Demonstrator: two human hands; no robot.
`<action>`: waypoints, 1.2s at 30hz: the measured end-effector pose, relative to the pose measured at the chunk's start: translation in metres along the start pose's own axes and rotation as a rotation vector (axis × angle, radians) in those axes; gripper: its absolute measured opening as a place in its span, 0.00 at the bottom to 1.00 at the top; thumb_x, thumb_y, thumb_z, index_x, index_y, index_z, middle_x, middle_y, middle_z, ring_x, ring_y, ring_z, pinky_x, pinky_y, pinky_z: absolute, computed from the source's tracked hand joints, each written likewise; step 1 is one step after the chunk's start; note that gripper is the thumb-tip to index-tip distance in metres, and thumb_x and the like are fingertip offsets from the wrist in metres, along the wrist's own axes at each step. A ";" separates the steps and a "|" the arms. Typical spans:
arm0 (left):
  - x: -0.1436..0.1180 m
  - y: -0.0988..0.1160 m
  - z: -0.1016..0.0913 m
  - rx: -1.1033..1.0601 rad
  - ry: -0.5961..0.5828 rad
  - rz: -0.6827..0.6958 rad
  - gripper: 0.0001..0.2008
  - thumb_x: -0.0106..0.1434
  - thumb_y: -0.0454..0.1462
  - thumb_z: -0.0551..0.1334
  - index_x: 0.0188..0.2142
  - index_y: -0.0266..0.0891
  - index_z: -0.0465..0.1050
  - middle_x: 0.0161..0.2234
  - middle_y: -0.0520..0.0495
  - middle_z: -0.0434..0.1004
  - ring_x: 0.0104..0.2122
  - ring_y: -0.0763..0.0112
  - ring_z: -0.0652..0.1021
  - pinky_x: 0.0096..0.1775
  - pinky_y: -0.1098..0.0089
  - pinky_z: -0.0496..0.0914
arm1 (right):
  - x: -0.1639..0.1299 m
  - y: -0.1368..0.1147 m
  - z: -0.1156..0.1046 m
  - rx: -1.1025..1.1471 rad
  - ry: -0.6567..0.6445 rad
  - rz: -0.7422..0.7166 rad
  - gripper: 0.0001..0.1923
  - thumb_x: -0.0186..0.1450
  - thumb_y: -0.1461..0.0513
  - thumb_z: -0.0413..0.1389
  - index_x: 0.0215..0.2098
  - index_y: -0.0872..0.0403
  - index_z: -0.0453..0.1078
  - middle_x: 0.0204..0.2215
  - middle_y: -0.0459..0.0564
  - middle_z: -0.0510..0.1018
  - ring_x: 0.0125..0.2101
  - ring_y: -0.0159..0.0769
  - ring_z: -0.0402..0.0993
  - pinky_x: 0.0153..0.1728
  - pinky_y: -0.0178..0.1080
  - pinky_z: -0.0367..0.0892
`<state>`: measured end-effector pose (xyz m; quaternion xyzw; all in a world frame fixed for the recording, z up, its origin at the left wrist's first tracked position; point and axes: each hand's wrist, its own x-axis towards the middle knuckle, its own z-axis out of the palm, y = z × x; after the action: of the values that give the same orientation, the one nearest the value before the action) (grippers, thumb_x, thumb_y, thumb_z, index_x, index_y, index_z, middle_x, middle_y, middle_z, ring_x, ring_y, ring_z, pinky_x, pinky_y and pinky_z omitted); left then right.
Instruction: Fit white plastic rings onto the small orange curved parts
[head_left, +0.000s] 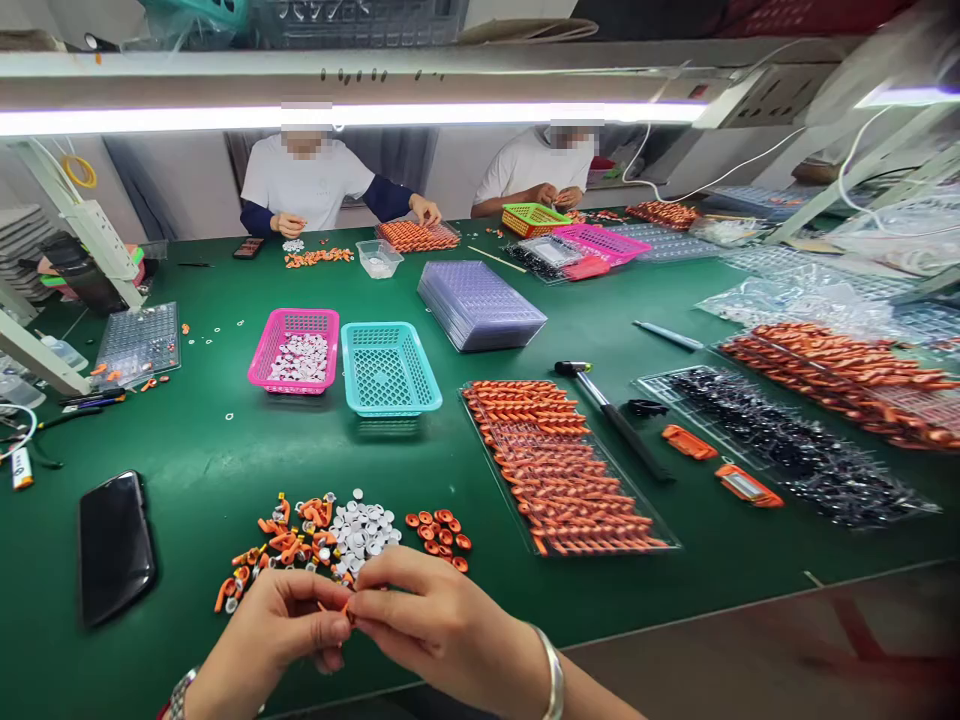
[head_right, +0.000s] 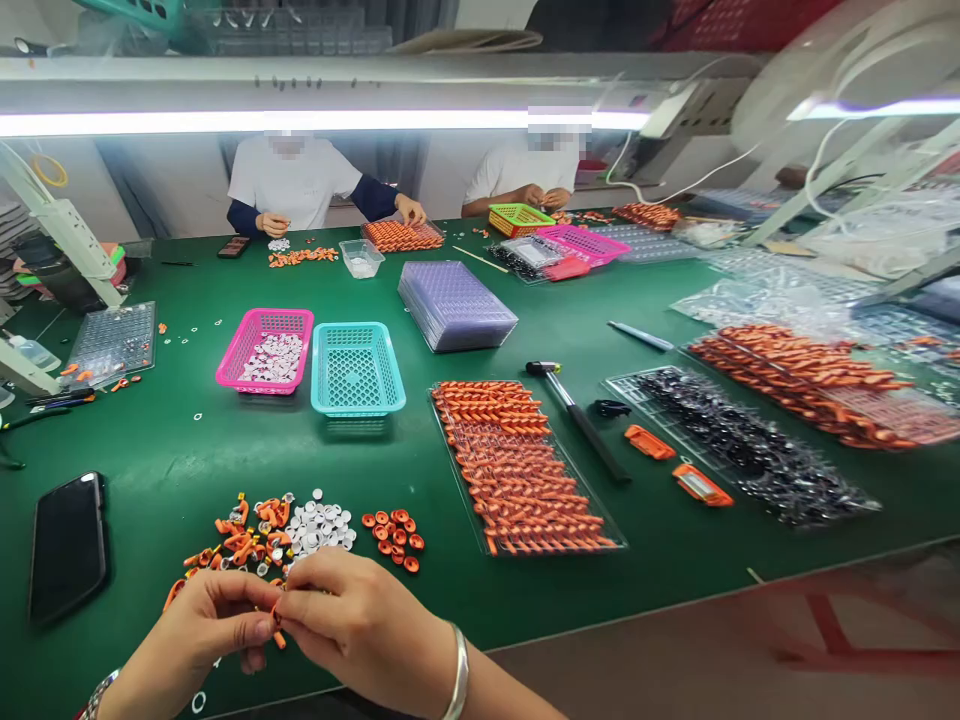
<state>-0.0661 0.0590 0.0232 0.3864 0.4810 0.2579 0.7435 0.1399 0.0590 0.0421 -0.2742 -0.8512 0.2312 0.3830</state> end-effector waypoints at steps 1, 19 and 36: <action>0.000 0.000 0.000 -0.001 -0.002 -0.012 0.22 0.41 0.48 0.77 0.31 0.35 0.83 0.18 0.50 0.77 0.17 0.75 0.74 0.22 0.75 0.69 | 0.000 0.000 -0.001 -0.032 -0.027 -0.019 0.09 0.70 0.67 0.51 0.40 0.58 0.75 0.32 0.55 0.79 0.31 0.35 0.75 0.32 0.34 0.71; 0.003 0.005 0.007 -0.022 -0.003 -0.094 0.21 0.37 0.46 0.78 0.27 0.33 0.81 0.17 0.52 0.77 0.16 0.76 0.75 0.21 0.77 0.68 | 0.005 0.000 -0.008 -0.422 -0.313 -0.289 0.12 0.67 0.70 0.48 0.30 0.60 0.71 0.25 0.53 0.72 0.24 0.38 0.66 0.22 0.40 0.61; 0.000 0.009 0.008 0.013 -0.001 -0.044 0.21 0.41 0.47 0.77 0.28 0.33 0.80 0.19 0.52 0.76 0.18 0.75 0.75 0.22 0.76 0.68 | 0.005 0.009 -0.008 0.068 -0.066 -0.100 0.08 0.72 0.67 0.46 0.36 0.55 0.64 0.29 0.51 0.76 0.30 0.35 0.67 0.34 0.36 0.69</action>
<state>-0.0586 0.0619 0.0327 0.3808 0.4908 0.2379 0.7467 0.1455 0.0706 0.0441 -0.2105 -0.8676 0.2494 0.3751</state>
